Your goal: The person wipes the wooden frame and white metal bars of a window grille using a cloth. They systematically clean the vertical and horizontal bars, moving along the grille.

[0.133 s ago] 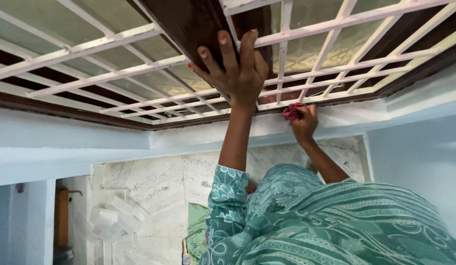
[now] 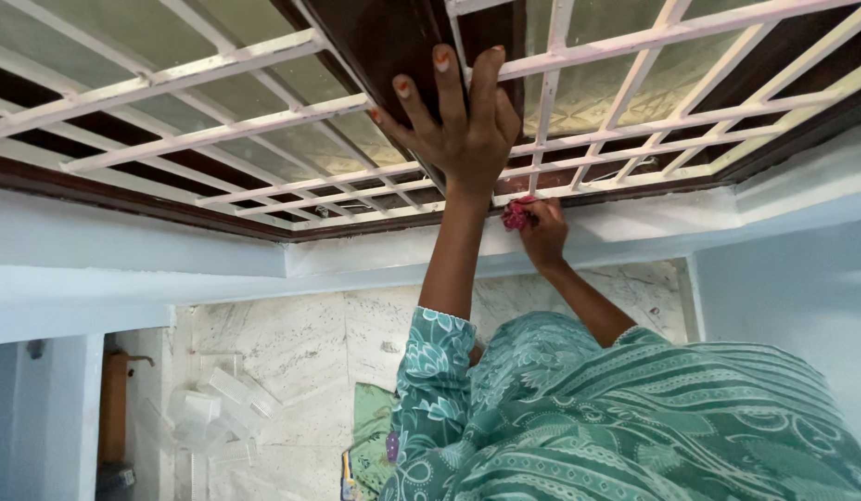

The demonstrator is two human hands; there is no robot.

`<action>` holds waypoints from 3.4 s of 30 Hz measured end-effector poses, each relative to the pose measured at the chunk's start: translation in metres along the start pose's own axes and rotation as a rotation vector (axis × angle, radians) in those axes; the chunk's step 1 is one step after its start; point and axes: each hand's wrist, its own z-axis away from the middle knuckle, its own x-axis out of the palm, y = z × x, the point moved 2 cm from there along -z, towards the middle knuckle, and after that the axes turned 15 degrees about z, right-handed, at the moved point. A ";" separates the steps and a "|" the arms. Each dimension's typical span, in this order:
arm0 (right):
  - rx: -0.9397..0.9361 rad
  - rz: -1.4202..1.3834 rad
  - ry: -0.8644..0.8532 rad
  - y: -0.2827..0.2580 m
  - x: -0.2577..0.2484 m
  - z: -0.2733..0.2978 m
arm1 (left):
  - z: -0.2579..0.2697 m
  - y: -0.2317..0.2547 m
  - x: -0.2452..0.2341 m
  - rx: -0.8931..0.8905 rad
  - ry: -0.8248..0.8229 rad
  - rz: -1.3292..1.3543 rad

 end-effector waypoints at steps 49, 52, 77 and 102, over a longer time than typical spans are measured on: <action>-0.137 0.296 0.516 0.073 -0.215 -0.123 | -0.003 -0.001 -0.014 -0.020 -0.112 0.002; -0.070 0.270 0.492 0.061 -0.214 -0.118 | -0.006 0.000 -0.012 -0.016 -0.106 -0.006; -0.058 -0.098 0.071 0.001 -0.061 -0.042 | -0.006 0.003 -0.013 -0.032 -0.095 0.035; -0.128 0.063 0.314 0.022 -0.097 -0.017 | -0.006 0.002 -0.011 -0.018 -0.089 0.034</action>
